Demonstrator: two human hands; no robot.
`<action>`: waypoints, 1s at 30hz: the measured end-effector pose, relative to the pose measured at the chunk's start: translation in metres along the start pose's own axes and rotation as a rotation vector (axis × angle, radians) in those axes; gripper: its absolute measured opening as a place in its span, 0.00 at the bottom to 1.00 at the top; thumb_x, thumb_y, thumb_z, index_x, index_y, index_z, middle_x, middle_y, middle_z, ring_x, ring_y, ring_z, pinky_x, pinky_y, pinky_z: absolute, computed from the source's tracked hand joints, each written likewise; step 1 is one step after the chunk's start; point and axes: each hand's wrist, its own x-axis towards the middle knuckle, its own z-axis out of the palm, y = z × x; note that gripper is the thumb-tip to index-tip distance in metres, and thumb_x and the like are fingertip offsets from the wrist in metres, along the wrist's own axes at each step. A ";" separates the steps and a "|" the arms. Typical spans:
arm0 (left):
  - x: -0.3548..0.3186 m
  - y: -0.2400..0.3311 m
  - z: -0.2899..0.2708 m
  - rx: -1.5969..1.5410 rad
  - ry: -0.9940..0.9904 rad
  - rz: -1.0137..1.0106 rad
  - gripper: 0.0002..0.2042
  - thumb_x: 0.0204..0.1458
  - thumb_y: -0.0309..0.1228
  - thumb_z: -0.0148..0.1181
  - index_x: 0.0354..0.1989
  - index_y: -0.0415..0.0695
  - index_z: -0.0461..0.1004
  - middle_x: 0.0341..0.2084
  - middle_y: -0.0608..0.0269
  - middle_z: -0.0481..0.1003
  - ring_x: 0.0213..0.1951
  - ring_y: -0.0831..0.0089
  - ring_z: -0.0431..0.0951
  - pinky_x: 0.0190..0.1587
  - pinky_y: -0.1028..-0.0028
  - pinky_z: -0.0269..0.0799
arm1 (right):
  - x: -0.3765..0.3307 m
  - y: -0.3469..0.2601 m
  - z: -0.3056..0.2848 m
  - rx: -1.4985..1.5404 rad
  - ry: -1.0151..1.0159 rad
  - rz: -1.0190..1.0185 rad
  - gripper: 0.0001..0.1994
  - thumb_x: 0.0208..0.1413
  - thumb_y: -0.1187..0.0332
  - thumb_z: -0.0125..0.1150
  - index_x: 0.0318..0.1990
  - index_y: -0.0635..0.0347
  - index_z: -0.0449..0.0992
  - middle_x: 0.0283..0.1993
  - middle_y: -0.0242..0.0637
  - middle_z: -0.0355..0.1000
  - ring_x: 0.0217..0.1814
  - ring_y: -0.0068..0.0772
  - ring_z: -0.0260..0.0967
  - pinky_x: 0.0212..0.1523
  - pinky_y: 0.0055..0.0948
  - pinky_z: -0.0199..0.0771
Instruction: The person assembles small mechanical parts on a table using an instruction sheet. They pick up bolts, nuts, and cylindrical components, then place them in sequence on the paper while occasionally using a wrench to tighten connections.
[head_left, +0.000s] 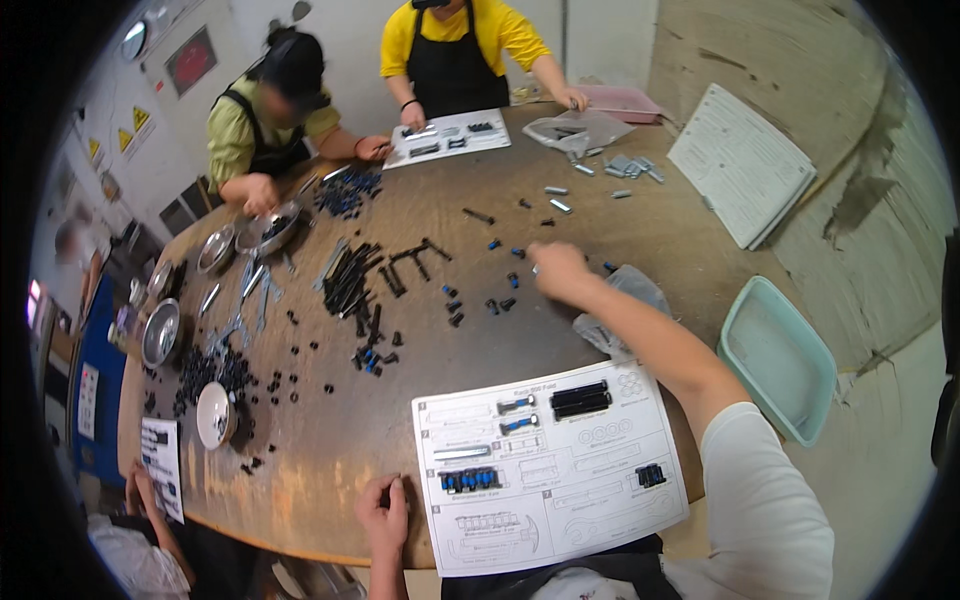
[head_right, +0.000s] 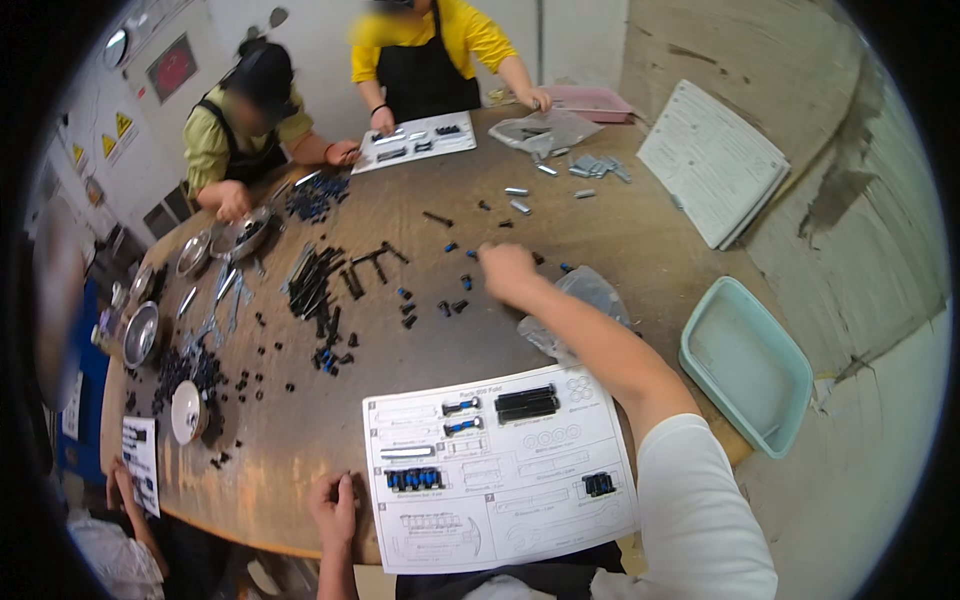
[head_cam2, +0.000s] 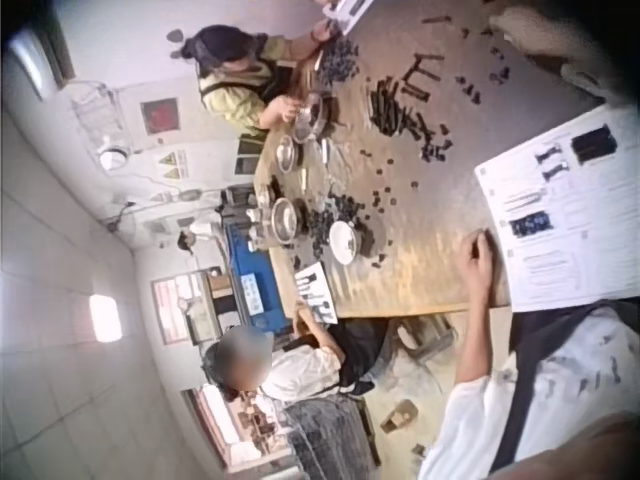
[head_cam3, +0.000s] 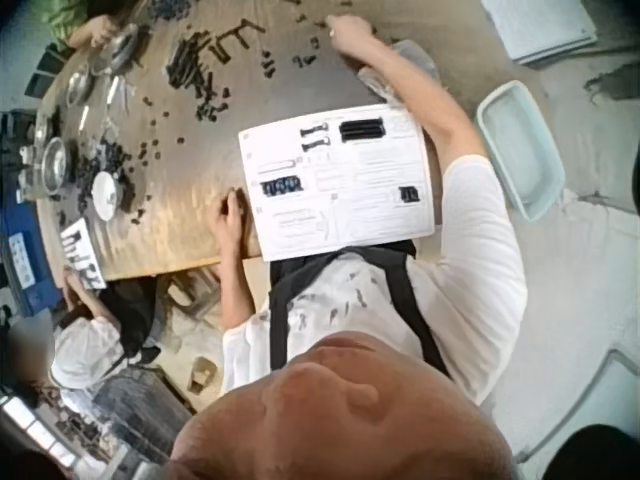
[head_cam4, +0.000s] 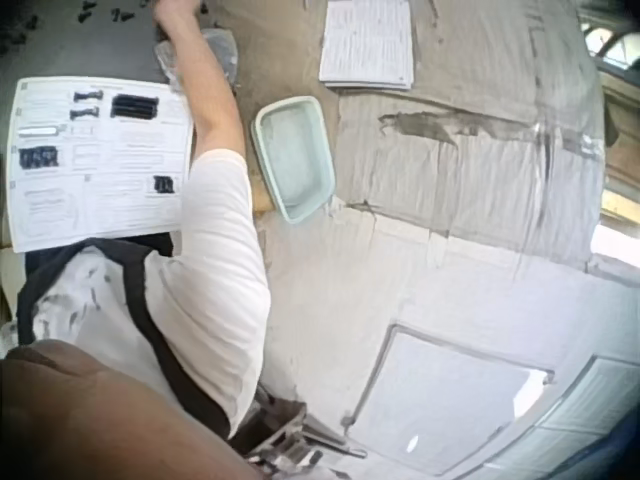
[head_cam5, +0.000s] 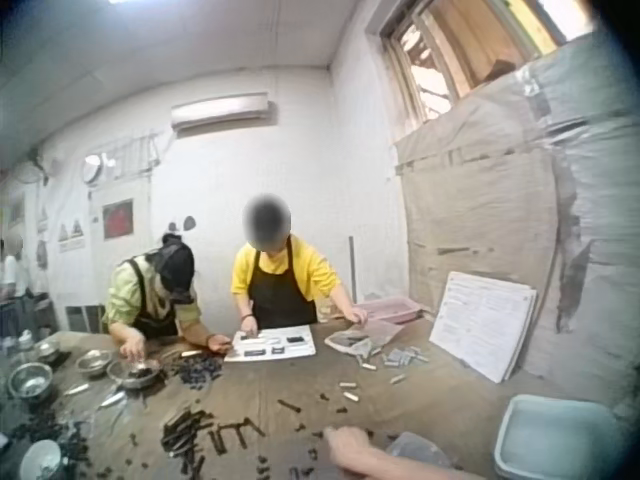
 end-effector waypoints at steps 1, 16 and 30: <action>0.000 0.000 0.002 -0.037 -0.013 -0.048 0.04 0.55 0.23 0.60 0.36 0.35 0.79 0.28 0.60 0.77 0.30 0.74 0.75 0.34 0.75 0.70 | 0.008 0.018 0.005 0.036 0.148 -0.041 0.12 0.48 0.74 0.59 0.42 0.62 0.74 0.40 0.52 0.77 0.46 0.55 0.76 0.46 0.49 0.76; -0.003 0.026 -0.013 0.007 0.010 -0.076 0.06 0.54 0.29 0.63 0.36 0.41 0.82 0.28 0.57 0.81 0.27 0.72 0.80 0.32 0.75 0.73 | -0.006 0.046 0.023 -0.134 0.134 -0.443 0.21 0.49 0.79 0.55 0.52 0.52 0.74 0.41 0.39 0.70 0.49 0.45 0.70 0.47 0.41 0.72; 0.002 -0.005 -0.013 -0.385 0.001 -0.270 0.07 0.61 0.28 0.57 0.40 0.36 0.78 0.30 0.69 0.76 0.29 0.83 0.71 0.33 0.81 0.68 | -0.151 -0.005 -0.070 0.469 0.117 -0.462 0.20 0.51 0.74 0.61 0.54 0.53 0.77 0.36 0.42 0.73 0.38 0.47 0.72 0.42 0.40 0.73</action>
